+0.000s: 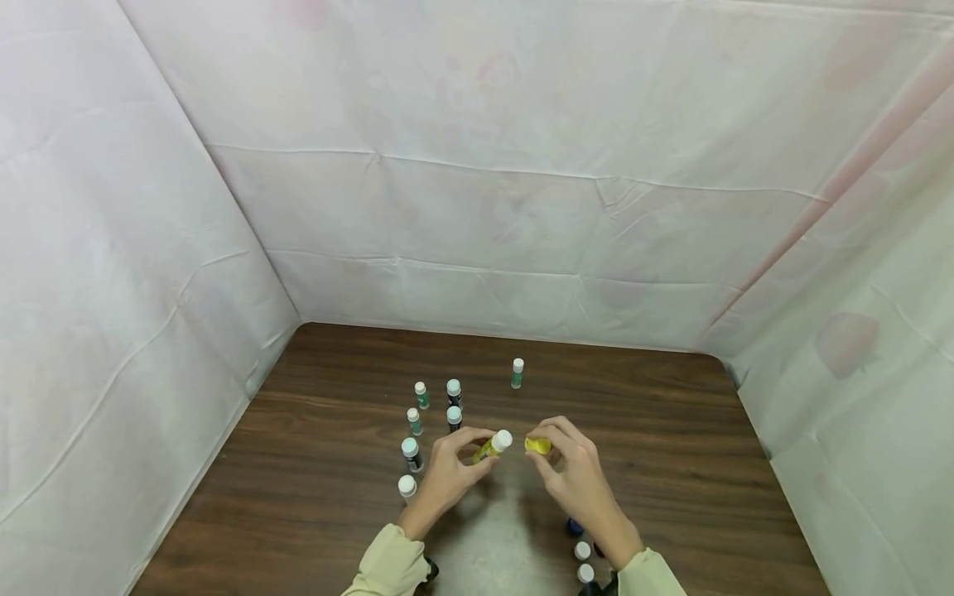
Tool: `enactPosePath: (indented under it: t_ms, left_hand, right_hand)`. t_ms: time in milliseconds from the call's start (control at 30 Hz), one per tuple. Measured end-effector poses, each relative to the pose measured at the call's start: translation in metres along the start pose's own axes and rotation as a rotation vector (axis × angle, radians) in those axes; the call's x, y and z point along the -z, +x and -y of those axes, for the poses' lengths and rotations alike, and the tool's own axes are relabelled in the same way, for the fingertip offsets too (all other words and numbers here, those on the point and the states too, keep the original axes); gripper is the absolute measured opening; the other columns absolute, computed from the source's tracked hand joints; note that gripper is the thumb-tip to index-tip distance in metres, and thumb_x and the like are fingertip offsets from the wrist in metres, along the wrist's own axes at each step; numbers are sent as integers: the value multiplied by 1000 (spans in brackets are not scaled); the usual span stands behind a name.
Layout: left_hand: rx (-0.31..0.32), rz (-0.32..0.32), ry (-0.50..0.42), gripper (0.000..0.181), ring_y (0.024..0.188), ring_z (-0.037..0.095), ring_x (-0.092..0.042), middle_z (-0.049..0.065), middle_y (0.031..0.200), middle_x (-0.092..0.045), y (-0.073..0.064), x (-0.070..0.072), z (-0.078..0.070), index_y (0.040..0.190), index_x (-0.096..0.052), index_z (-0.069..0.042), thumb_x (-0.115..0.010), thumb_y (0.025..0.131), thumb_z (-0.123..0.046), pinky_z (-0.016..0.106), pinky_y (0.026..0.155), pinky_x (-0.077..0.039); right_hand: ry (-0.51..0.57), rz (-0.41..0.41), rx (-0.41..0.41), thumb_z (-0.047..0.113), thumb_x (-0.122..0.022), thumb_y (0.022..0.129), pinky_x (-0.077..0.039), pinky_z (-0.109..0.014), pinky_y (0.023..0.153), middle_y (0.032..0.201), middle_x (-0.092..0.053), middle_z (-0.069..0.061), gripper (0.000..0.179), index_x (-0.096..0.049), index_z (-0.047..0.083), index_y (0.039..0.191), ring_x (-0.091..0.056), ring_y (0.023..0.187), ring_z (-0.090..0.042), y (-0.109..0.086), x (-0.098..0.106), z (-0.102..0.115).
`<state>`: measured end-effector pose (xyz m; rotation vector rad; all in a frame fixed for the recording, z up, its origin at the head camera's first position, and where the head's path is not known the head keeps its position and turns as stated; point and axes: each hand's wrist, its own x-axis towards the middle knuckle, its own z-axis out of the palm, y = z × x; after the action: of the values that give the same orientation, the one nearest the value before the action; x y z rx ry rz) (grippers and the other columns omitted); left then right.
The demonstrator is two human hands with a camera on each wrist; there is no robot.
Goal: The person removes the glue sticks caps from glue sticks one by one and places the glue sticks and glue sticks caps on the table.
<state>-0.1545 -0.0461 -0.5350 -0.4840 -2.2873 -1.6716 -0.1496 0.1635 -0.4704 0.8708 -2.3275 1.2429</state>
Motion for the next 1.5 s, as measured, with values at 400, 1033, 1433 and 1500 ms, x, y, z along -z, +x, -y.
enactPosePath:
  t_ms: [400, 1033, 1433, 1500]
  left_hand:
    - [48, -38, -61, 28, 89, 34, -65, 15, 97, -67, -2, 5, -19, 101, -68, 0, -75, 74, 6, 49, 74, -54]
    - [189, -101, -107, 26, 90, 34, -66, 19, 95, -67, -5, 16, -33, 99, -64, 5, -72, 75, 8, 28, 74, -55]
    - [282, -224, -103, 28, 86, 34, -66, 16, 91, -68, -8, 11, 3, 94, -63, 1, -74, 70, 8, 46, 72, -55]
    - [312, -237, -83, 28, 86, 29, -66, 12, 91, -68, -8, 10, 12, 94, -64, -3, -74, 70, 7, 39, 72, -56]
  right_hand:
    - [-35, -23, -26, -11, -79, 66, -48, -16, 52, 98, -60, -2, 32, -68, 3, 92, -55, 66, -6, -3, 2, 2]
    - [-88, -53, -29, -9, -81, 63, -45, -13, 52, 96, -59, -3, 33, -70, 3, 93, -52, 63, -4, -15, 11, 4]
    - [-111, -86, -69, -9, -80, 64, -41, -13, 49, 95, -60, -3, 34, -71, 6, 93, -47, 59, -1, -28, 16, 7]
    - [-112, -91, -73, -9, -80, 64, -41, -14, 48, 95, -60, -3, 34, -71, 6, 93, -47, 59, -2, -31, 17, 7]
